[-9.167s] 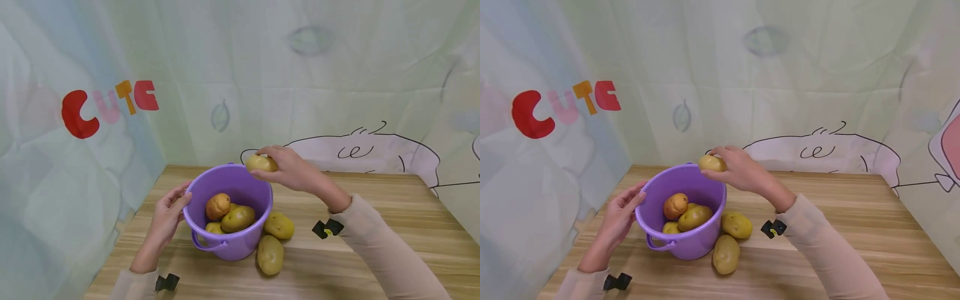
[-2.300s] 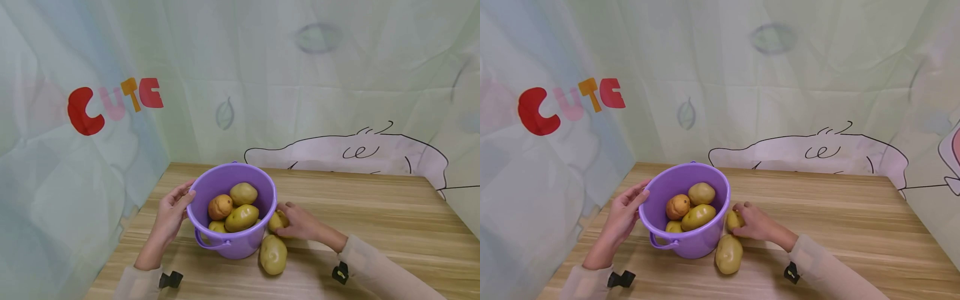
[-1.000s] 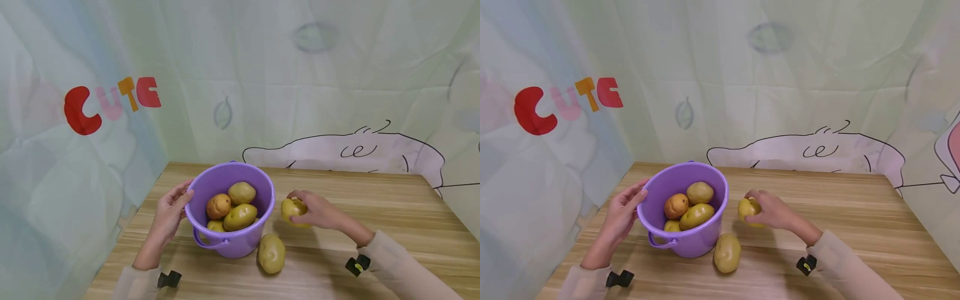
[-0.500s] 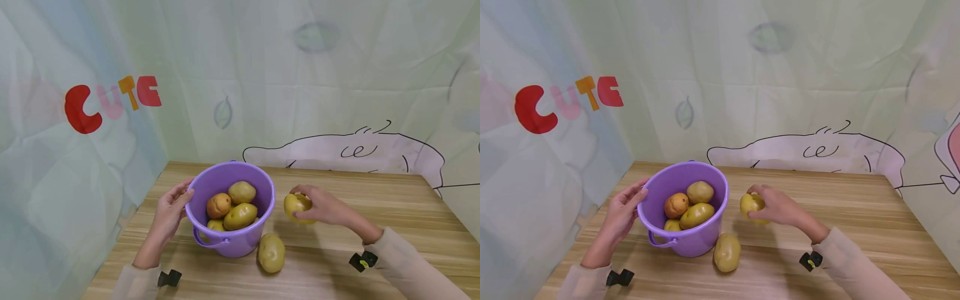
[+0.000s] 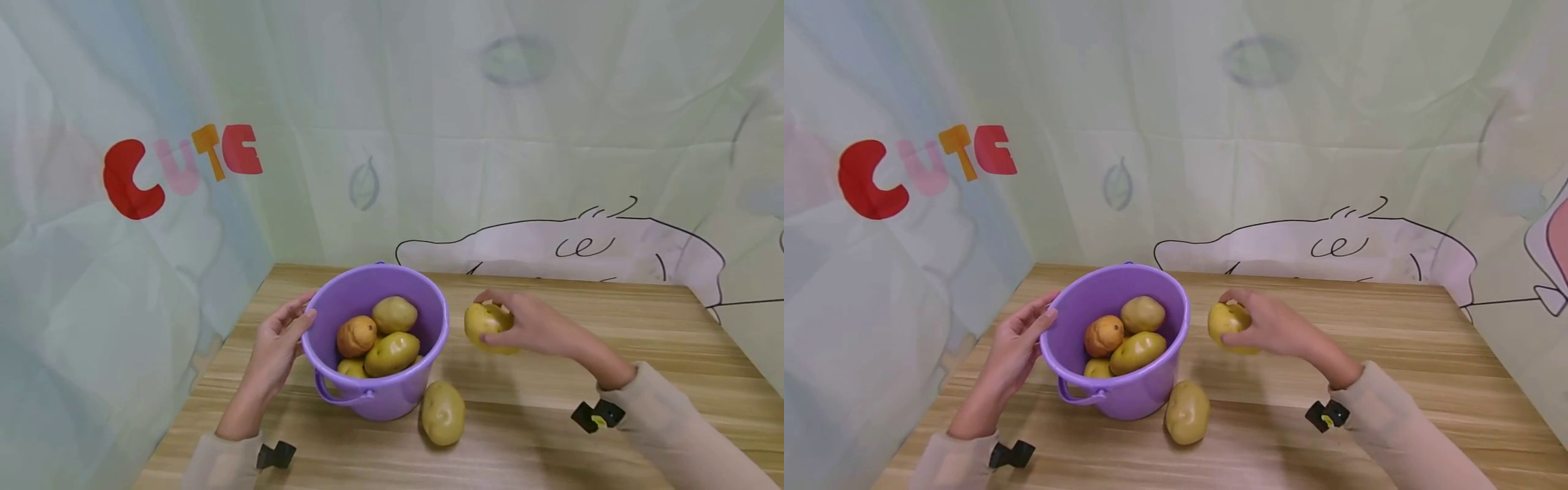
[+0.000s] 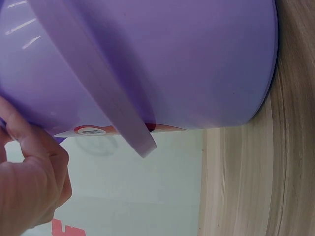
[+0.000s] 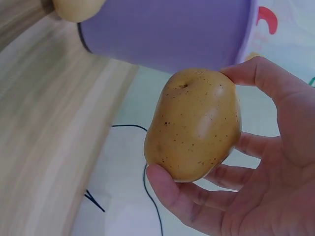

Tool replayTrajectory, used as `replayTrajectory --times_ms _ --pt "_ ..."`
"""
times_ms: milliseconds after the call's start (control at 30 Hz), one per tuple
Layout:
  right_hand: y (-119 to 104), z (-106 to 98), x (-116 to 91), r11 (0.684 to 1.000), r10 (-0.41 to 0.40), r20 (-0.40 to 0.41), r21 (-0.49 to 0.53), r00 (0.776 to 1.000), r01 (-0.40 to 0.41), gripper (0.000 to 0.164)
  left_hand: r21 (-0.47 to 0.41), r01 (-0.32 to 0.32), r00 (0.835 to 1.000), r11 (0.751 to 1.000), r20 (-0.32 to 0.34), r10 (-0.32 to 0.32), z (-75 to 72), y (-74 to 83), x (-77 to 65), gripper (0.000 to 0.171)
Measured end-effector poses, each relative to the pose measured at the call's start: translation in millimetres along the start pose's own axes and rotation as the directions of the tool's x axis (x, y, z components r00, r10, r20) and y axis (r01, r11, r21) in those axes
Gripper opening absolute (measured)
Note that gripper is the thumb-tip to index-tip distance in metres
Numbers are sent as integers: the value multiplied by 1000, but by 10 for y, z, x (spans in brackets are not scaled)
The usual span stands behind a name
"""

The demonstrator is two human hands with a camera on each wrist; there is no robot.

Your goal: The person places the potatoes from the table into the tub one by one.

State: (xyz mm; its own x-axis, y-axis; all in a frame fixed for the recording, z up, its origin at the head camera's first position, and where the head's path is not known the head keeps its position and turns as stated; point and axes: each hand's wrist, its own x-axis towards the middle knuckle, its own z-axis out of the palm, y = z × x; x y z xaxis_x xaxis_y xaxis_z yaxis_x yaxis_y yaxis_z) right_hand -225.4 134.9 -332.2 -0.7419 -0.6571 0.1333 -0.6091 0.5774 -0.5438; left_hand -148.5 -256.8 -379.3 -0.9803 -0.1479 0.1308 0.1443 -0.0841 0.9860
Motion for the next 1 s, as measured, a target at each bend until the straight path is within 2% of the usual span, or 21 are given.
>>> replayTrajectory --times_ms 367,600,833,1000 --pt "-88 -129 49 997 -72 -51 -8 996 72 46 -4 0 1000 1000 -6 0 -9 -11 1 46" --pt "-158 -202 56 999 -53 -50 1 997 54 51 -3 1 1000 1000 -11 -1 2 -2 -13 45" --pt "-253 -261 73 995 -84 -78 44 993 87 44 -6 -2 1000 1000 -11 2 7 -1 -7 46" --pt "-360 -299 97 995 -75 -69 55 995 79 48 -2 -6 1000 1000 -7 6 3 -5 -3 46"
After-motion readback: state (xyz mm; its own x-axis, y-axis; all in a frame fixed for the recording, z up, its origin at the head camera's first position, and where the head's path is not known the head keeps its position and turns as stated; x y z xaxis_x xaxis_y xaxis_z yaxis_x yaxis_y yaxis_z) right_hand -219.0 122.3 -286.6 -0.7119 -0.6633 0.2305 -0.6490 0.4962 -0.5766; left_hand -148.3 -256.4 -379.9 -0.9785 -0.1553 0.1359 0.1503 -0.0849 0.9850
